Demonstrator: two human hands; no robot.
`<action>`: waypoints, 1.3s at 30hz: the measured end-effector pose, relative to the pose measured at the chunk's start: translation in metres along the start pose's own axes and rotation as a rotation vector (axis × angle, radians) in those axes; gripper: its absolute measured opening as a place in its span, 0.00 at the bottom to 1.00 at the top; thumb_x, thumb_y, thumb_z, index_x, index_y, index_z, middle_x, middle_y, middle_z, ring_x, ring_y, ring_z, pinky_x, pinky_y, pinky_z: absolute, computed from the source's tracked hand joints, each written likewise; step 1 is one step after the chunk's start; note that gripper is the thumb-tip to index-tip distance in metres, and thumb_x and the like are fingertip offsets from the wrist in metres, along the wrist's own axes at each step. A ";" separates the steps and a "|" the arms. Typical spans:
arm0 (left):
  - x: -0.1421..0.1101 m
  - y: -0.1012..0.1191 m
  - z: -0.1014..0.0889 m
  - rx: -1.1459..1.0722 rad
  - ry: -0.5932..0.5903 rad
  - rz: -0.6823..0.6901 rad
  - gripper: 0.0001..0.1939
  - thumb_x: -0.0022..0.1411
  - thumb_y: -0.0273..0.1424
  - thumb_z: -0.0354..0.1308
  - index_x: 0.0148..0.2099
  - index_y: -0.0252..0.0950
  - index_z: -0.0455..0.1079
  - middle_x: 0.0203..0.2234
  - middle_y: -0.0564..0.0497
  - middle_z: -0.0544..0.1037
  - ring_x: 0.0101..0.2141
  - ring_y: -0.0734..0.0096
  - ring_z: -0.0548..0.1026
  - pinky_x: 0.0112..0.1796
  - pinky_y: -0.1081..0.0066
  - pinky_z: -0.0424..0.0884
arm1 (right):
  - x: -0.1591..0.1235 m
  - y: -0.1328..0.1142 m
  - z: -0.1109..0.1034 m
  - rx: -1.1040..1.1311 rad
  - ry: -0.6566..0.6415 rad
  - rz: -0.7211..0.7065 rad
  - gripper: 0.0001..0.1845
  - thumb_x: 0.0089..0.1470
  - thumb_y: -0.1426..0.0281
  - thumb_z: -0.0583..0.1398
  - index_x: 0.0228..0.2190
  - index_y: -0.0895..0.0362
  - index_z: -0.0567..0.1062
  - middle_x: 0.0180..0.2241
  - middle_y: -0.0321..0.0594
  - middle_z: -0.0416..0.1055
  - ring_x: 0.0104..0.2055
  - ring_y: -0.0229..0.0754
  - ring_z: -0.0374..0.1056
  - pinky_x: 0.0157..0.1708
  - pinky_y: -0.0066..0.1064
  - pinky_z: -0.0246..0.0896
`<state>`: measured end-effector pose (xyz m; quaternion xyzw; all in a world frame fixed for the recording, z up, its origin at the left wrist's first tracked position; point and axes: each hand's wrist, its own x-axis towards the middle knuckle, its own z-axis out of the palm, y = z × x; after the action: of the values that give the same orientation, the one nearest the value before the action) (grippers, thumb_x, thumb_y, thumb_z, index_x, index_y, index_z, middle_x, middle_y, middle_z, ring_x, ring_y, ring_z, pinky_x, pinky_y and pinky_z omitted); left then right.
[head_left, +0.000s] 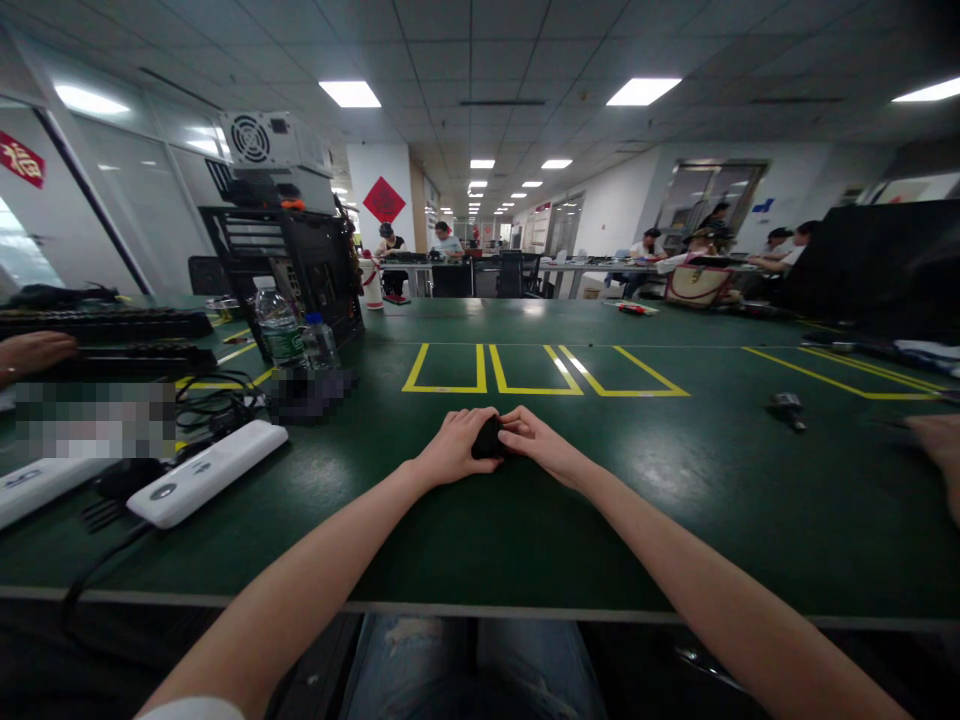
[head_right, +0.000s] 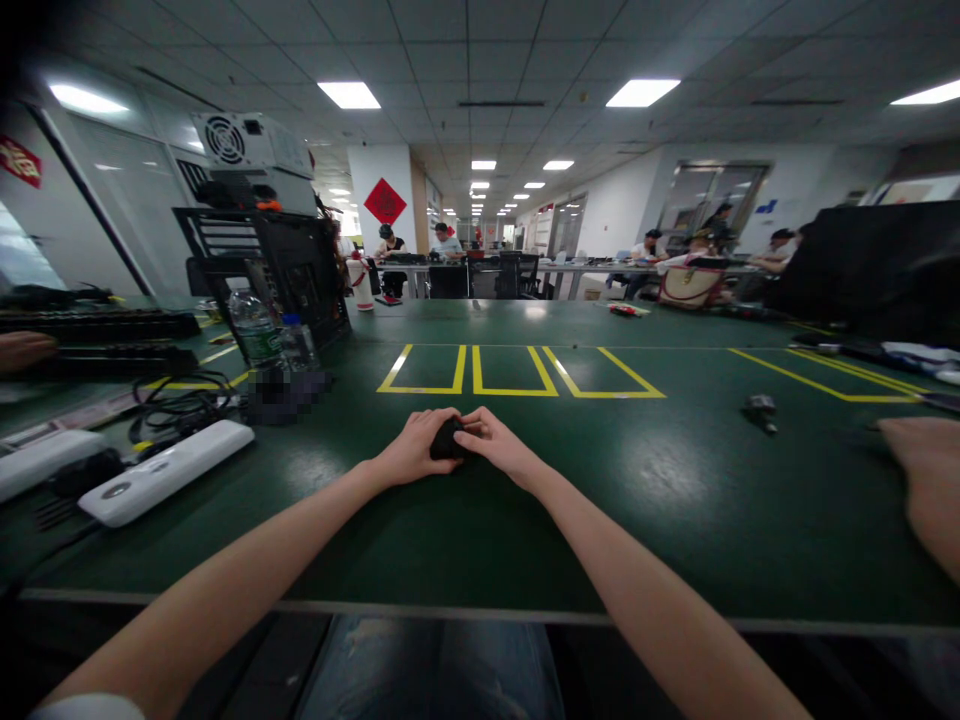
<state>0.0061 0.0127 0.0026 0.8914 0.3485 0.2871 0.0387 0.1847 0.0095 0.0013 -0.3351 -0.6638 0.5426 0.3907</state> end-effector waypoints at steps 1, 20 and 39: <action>0.000 0.000 0.000 0.001 -0.001 0.000 0.32 0.45 0.37 0.59 0.51 0.38 0.51 0.42 0.48 0.65 0.42 0.60 0.64 0.43 0.61 0.56 | 0.001 0.000 0.001 -0.009 0.018 0.000 0.13 0.45 0.65 0.58 0.34 0.55 0.64 0.35 0.37 0.66 0.40 0.39 0.62 0.43 0.38 0.56; 0.000 0.002 -0.003 -0.012 -0.010 -0.011 0.31 0.45 0.37 0.58 0.51 0.39 0.51 0.42 0.48 0.66 0.42 0.60 0.64 0.43 0.61 0.56 | -0.001 -0.002 0.001 0.002 0.007 0.032 0.15 0.43 0.63 0.59 0.34 0.54 0.64 0.37 0.37 0.66 0.42 0.41 0.62 0.44 0.40 0.55; 0.000 0.000 0.000 -0.002 -0.006 -0.012 0.31 0.45 0.37 0.59 0.51 0.39 0.51 0.43 0.48 0.65 0.42 0.60 0.64 0.43 0.61 0.56 | -0.002 -0.001 0.000 0.015 -0.023 -0.003 0.16 0.42 0.66 0.60 0.35 0.54 0.63 0.36 0.37 0.65 0.41 0.39 0.62 0.43 0.37 0.56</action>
<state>0.0060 0.0125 0.0027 0.8902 0.3532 0.2847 0.0424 0.1854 0.0074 0.0019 -0.3249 -0.6646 0.5508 0.3864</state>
